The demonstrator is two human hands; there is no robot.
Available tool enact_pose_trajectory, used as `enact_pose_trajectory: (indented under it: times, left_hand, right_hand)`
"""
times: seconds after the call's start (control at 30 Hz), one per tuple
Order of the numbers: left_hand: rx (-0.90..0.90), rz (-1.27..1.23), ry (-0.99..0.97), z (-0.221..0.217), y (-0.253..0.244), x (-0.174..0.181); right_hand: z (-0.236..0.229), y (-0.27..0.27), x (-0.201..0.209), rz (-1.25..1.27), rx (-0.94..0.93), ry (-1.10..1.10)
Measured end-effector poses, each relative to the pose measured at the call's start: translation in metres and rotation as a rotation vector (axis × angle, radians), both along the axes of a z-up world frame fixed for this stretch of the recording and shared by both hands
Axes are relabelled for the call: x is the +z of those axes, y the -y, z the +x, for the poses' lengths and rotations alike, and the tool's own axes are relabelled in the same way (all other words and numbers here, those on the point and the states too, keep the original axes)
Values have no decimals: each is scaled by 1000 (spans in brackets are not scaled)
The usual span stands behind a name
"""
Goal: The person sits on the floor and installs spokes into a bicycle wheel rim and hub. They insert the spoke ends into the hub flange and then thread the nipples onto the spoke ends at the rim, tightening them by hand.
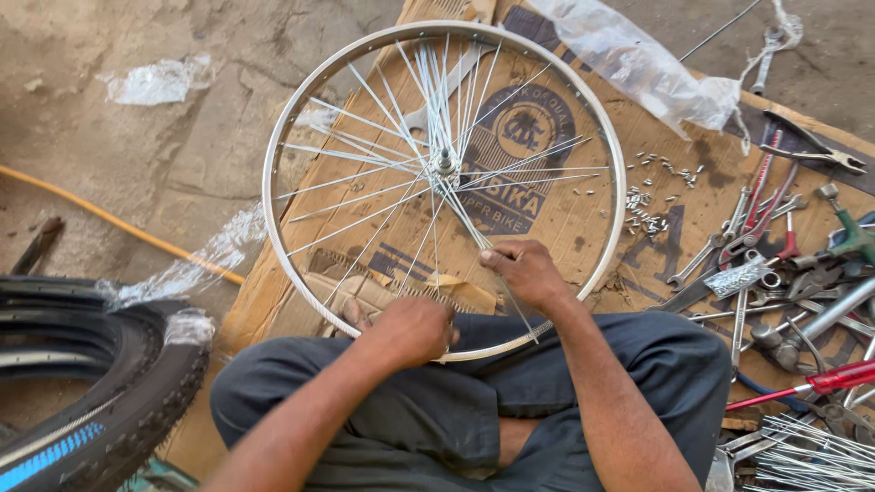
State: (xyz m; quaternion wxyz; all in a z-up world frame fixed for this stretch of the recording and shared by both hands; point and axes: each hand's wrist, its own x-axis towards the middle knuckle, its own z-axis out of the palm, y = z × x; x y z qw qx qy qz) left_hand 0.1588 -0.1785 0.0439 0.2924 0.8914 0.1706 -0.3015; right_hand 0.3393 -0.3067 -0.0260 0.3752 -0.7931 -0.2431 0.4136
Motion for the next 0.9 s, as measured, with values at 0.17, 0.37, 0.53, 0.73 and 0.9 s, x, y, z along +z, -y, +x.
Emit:
enact_pose_trajectory:
  times: [0.17, 0.37, 0.53, 0.73, 0.9]
  left_hand:
    - [575, -126, 415, 30, -1, -51]
    - [1389, -921, 563, 87, 25, -96]
    - [1377, -968, 648, 97, 27, -103]
    - [1431, -923, 673, 99, 25, -92]
    - [1381, -602, 806, 96, 34, -91]
  right_hand:
    - [1, 0, -12, 149, 155, 376]
    - [6, 5, 16, 56, 88, 442]
    - [10, 4, 57, 85, -139, 914]
    - [-17, -5, 59, 188, -55, 849]
    - [-11, -31, 0, 248, -137, 309]
